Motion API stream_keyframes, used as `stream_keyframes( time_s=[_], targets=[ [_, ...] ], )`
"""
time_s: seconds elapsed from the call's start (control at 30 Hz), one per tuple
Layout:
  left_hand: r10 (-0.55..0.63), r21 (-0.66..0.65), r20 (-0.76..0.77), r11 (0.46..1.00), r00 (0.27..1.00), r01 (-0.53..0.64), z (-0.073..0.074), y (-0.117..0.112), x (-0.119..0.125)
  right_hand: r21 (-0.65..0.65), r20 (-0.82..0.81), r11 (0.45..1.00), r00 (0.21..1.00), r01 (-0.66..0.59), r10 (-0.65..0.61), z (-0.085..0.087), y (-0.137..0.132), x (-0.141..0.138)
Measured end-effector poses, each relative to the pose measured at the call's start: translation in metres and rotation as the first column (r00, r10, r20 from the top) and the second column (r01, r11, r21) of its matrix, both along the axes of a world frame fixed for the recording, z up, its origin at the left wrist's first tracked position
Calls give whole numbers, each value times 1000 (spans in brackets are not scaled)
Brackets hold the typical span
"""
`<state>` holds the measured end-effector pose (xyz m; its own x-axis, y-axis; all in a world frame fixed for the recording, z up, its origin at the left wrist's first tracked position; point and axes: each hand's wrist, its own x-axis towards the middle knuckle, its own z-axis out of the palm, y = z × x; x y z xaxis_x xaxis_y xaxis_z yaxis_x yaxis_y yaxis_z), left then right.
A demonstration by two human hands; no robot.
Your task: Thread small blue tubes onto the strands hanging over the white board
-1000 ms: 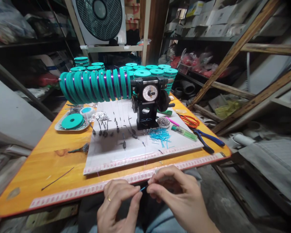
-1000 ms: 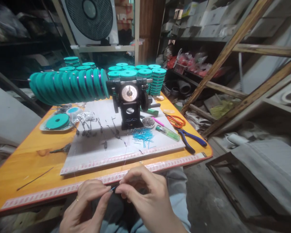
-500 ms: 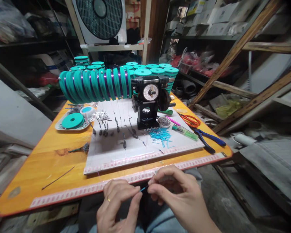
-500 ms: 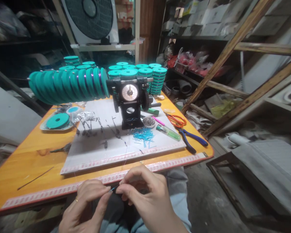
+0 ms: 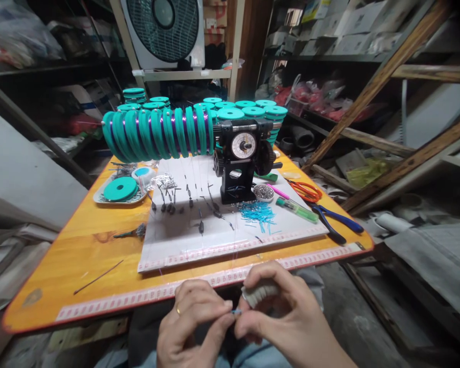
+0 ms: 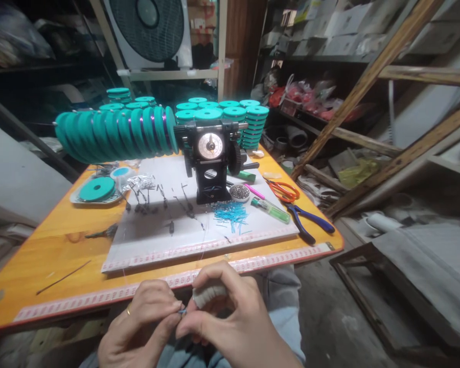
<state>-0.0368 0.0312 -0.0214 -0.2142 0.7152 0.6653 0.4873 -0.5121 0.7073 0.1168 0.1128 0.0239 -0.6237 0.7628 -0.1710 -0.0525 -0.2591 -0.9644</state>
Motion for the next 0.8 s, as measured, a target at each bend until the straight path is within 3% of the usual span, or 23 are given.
stream_keyframes(
  time_s=[0.1, 0.27, 0.4, 0.5, 0.63, 0.73, 0.8],
  targets=[
    [0, -8, 6, 1000, 1000, 0, 3, 0, 1, 217, 9, 975, 999, -37, 36, -3, 1, 4],
    [-19, -6, 50, 1000, 999, 19, 11, 1, 2, 463, 89, 882, 994, -92, 57, -8, 6, 9],
    [-37, 0, 102, 999, 994, 37, 14, 1, 0, 679, 50, 734, 999, -23, -15, 0, 9, 11],
    [-44, 11, 110, 999, 993, 43, 13, 2, 0, 765, 56, 643, 998, -18, -39, 5, 9, 13],
    [-52, 37, 96, 998, 994, 49, 11, 3, 1, 772, 56, 635, 998, -33, -16, 3, 10, 12],
    [-4, 1, 57, 1000, 998, 4, 13, 1, -6, 733, 36, 680, 995, 36, -92, -2, 14, 3],
    [75, -49, -62, 996, 995, -78, 18, 1, -15, 732, 72, 680, 986, 51, -151, -7, 19, -7]
  ],
)
